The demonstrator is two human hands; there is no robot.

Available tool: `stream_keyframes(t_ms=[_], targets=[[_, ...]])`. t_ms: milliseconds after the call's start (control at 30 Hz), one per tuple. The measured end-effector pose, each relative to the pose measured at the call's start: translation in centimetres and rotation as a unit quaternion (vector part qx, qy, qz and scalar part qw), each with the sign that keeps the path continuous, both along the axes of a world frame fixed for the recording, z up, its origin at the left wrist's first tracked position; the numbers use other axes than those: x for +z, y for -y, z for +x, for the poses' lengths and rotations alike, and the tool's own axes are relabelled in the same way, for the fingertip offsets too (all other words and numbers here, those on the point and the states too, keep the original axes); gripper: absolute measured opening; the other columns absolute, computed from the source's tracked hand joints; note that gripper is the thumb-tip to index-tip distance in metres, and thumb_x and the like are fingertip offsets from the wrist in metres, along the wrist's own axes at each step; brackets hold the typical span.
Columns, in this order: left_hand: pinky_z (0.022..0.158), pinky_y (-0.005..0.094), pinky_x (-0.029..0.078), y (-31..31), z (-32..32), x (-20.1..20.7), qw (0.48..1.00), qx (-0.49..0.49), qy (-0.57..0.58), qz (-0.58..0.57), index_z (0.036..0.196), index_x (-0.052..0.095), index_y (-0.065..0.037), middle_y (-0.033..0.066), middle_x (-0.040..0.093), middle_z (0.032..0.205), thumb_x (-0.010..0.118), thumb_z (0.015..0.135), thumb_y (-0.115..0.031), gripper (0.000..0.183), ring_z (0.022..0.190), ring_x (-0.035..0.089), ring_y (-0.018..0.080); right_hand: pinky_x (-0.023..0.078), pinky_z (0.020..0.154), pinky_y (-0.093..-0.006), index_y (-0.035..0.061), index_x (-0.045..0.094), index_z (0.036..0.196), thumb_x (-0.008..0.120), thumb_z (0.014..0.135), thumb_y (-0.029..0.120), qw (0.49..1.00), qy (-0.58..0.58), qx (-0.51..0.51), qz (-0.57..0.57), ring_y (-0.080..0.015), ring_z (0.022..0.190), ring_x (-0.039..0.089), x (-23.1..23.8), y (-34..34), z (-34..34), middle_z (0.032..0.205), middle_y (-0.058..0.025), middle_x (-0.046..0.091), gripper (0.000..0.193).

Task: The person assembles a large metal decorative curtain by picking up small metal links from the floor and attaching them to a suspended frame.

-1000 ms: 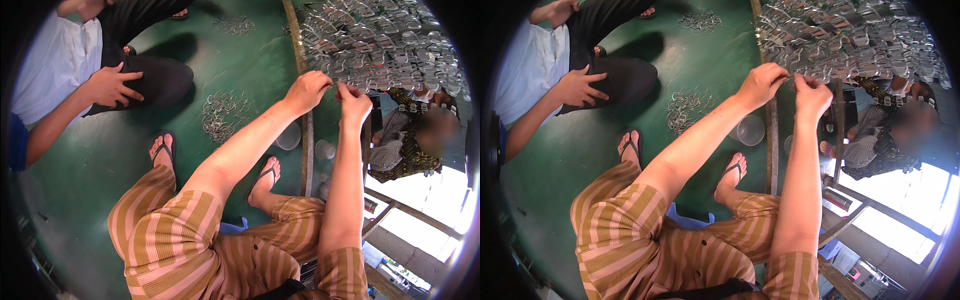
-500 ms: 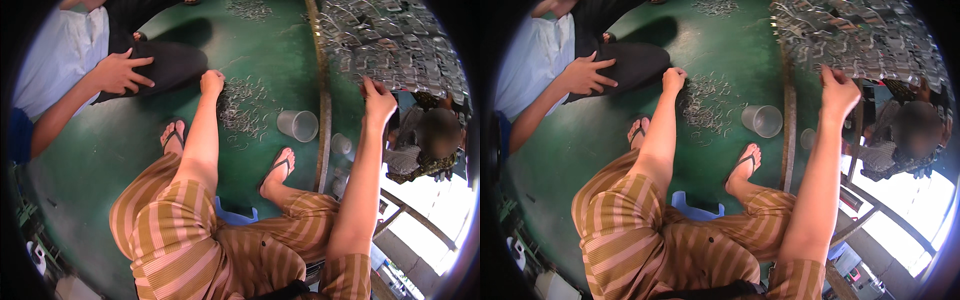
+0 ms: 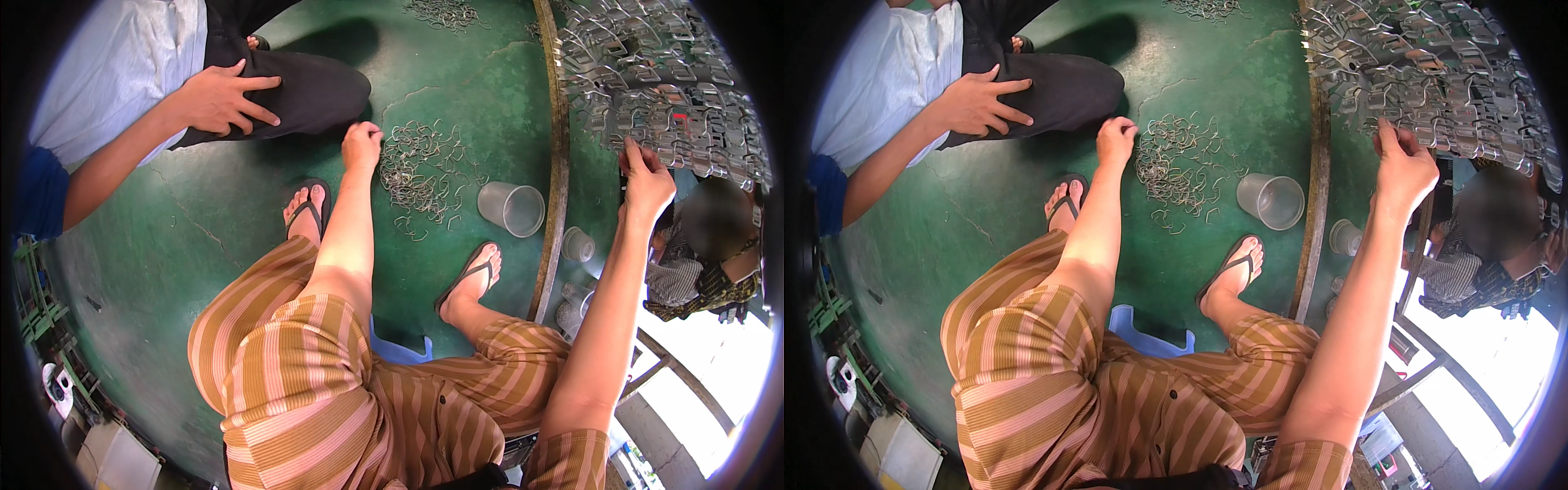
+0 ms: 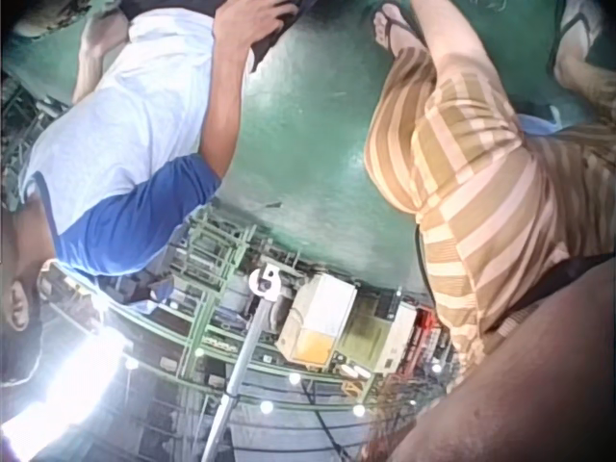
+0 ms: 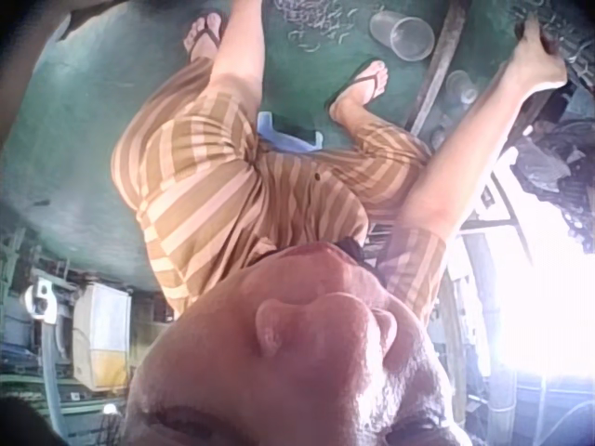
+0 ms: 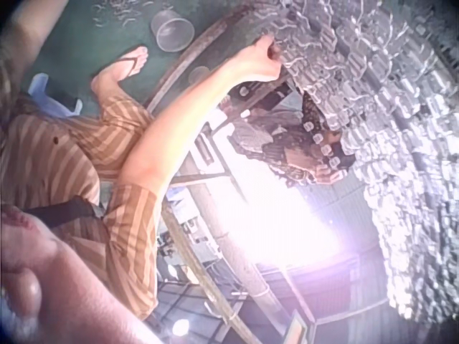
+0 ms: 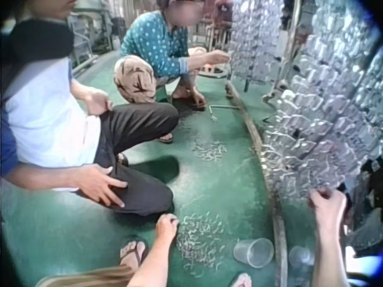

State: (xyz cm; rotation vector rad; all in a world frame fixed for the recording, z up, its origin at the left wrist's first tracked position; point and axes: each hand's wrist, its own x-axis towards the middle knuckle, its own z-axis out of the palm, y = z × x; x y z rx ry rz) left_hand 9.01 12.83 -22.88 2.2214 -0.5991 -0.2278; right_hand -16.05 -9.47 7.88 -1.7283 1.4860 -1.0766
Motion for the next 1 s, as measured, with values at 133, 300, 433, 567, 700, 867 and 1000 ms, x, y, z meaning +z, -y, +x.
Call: stream_keyframes(t_ms=[133,300,433,567,700,867,1000], targets=[[0.072,0.0408,0.047,0.9,-0.9,0.0,0.99,-0.088,-0.001,0.111,0.074,0.065,-0.01,0.0094,0.058,0.087,0.069,0.069,-0.016,0.009,0.084,0.058,0.0289,0.052,0.06,-0.023,-0.0088,0.063,0.076,0.073,0.071,0.006,1.0,0.0,0.005,0.007,-0.0121,0.061,0.059,-0.1,0.2,-0.2,0.072,-0.0086,0.062,0.019],[0.076,0.0384,0.048,0.8,-0.2,-0.5,0.959,-0.163,0.069,0.222,0.078,0.065,-0.004,0.0093,0.059,0.1,0.062,0.073,-0.008,0.008,0.093,0.058,0.0277,0.052,0.06,-0.0232,-0.0085,0.063,0.077,0.072,0.071,0.007,1.0,-0.014,0.001,0.004,-0.0124,0.062,0.06,0.0,-0.3,0.0,0.072,-0.0085,0.062,0.019],[0.075,0.0393,0.049,0.0,2.0,-0.1,0.954,-0.115,0.008,0.276,0.078,0.066,-0.007,0.0155,0.062,0.098,0.06,0.07,-0.006,0.01,0.09,0.06,0.0319,0.053,0.061,-0.0235,-0.0085,0.064,0.078,0.073,0.071,0.009,0.999,-0.036,-0.002,0.004,-0.0122,0.062,0.06,-0.2,-0.2,-0.2,0.072,-0.0083,0.062,0.021],[0.073,0.0408,0.049,-0.3,2.0,1.6,0.97,-0.088,-0.083,0.211,0.082,0.067,-0.01,0.0147,0.065,0.083,0.062,0.072,-0.009,0.011,0.082,0.063,0.0322,0.051,0.06,-0.0229,-0.0089,0.064,0.077,0.073,0.072,0.011,0.999,-0.038,-0.002,-0.012,-0.0115,0.061,0.06,-0.1,-0.3,-0.4,0.071,-0.0076,0.062,0.023],[0.073,0.0405,0.048,0.8,0.8,0.7,0.989,-0.064,-0.025,0.132,0.079,0.066,-0.007,0.0122,0.063,0.085,0.067,0.072,-0.014,0.01,0.083,0.061,0.0308,0.05,0.059,-0.0225,-0.0082,0.064,0.077,0.073,0.071,0.012,0.999,-0.036,0.008,-0.012,-0.0113,0.061,0.06,-0.2,-0.2,-0.4,0.069,-0.0068,0.062,0.022],[0.075,0.0414,0.048,2.7,-0.6,-0.9,0.986,-0.069,0.027,0.148,0.08,0.063,-0.006,0.0117,0.059,0.091,0.065,0.071,-0.011,0.01,0.087,0.058,0.0311,0.047,0.057,-0.0218,-0.005,0.066,0.075,0.072,0.071,0.01,1.0,-0.007,0.013,-0.006,-0.0099,0.059,0.058,-0.3,0.0,-0.9,0.065,-0.0053,0.062,0.017],[0.075,0.0418,0.049,3.1,-0.1,-1.4,0.95,-0.142,0.118,0.252,0.08,0.062,-0.003,0.0113,0.06,0.093,0.044,0.082,-0.008,0.019,0.089,0.059,0.0308,0.042,0.055,-0.0208,-0.0046,0.065,0.069,0.072,0.07,0.01,1.0,0.001,0.011,-0.009,-0.0082,0.055,0.053,-0.3,-0.5,0.0,0.059,-0.0036,0.059,0.016]])
